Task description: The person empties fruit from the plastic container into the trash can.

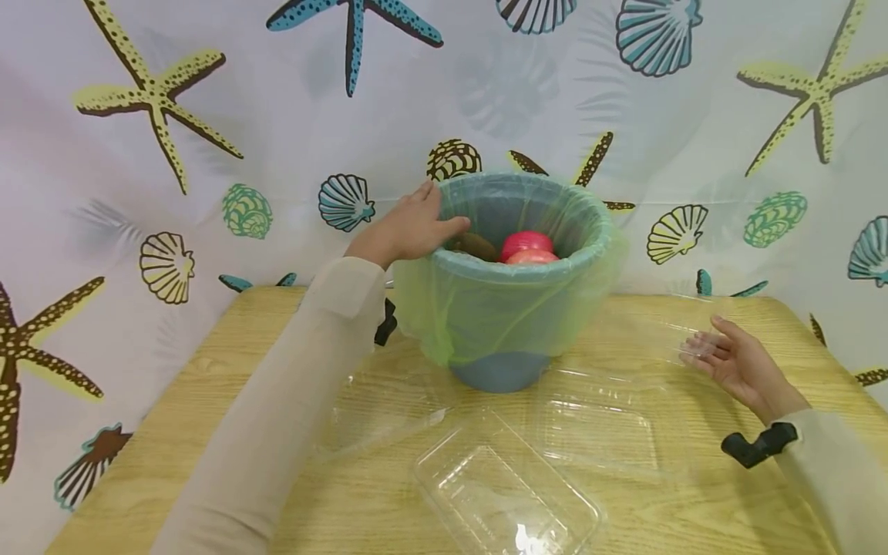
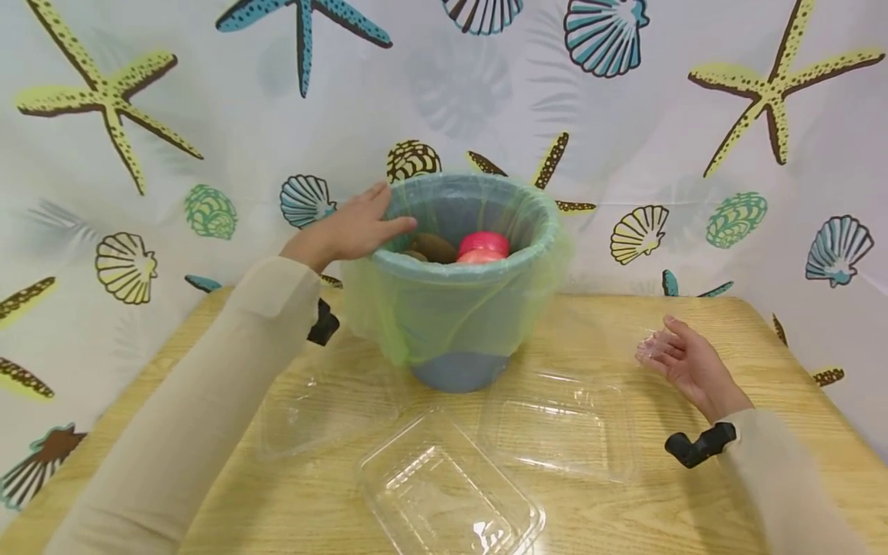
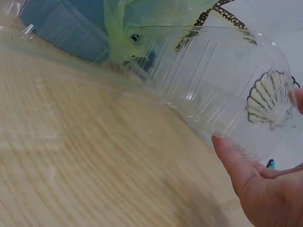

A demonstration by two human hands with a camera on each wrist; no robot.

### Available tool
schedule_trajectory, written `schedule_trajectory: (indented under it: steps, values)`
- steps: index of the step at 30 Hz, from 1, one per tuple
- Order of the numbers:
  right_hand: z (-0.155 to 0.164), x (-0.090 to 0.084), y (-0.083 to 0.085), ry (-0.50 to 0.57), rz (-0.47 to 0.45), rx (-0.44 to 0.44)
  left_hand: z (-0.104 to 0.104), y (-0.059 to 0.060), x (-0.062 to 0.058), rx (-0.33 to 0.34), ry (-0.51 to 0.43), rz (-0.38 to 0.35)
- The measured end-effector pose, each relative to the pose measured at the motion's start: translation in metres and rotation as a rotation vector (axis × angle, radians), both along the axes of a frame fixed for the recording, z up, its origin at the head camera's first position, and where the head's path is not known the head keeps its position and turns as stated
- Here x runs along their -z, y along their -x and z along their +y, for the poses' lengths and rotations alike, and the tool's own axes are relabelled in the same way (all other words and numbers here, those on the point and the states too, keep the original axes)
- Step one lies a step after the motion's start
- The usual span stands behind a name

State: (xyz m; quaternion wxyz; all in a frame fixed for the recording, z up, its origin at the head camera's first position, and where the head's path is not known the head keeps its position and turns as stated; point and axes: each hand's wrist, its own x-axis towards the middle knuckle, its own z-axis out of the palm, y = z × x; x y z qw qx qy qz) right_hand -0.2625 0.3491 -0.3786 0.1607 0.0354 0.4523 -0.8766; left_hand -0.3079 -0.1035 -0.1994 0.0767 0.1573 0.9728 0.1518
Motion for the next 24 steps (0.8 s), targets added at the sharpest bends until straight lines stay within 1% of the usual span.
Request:
schedule_trajectory:
  steps: [3,5,10,14,16,18,21,23,24]
  values:
    - [-0.002,0.010,-0.002,-0.014,-0.010,-0.010,0.001,0.000,0.000,0.000,-0.006,-0.002]
    - [-0.003,0.015,-0.001,-0.003,-0.015,-0.027,0.001,0.000,0.000,-0.003,-0.013,-0.005]
    - [-0.003,0.022,-0.001,-0.032,-0.014,-0.099,-0.001,0.001,0.001,-0.007,-0.026,0.001]
    - [-0.003,0.025,-0.003,-0.079,-0.004,-0.139,-0.001,0.003,0.002,-0.004,-0.036,0.008]
    - [-0.004,0.025,-0.004,-0.128,0.004,-0.144,-0.001,0.004,0.003,-0.005,-0.044,0.007]
    - [-0.005,0.023,-0.005,-0.205,0.003,-0.138,-0.002,0.005,0.004,-0.007,-0.057,0.008]
    - [-0.007,0.017,-0.004,-0.323,-0.033,-0.118,-0.005,0.006,0.006,-0.001,-0.080,0.015]
    - [-0.009,0.013,-0.002,-0.429,-0.049,-0.107,-0.007,0.006,0.007,0.013,-0.101,0.021]
    - [-0.010,0.011,0.000,-0.508,-0.044,-0.111,-0.009,0.006,0.007,0.022,-0.109,0.026]
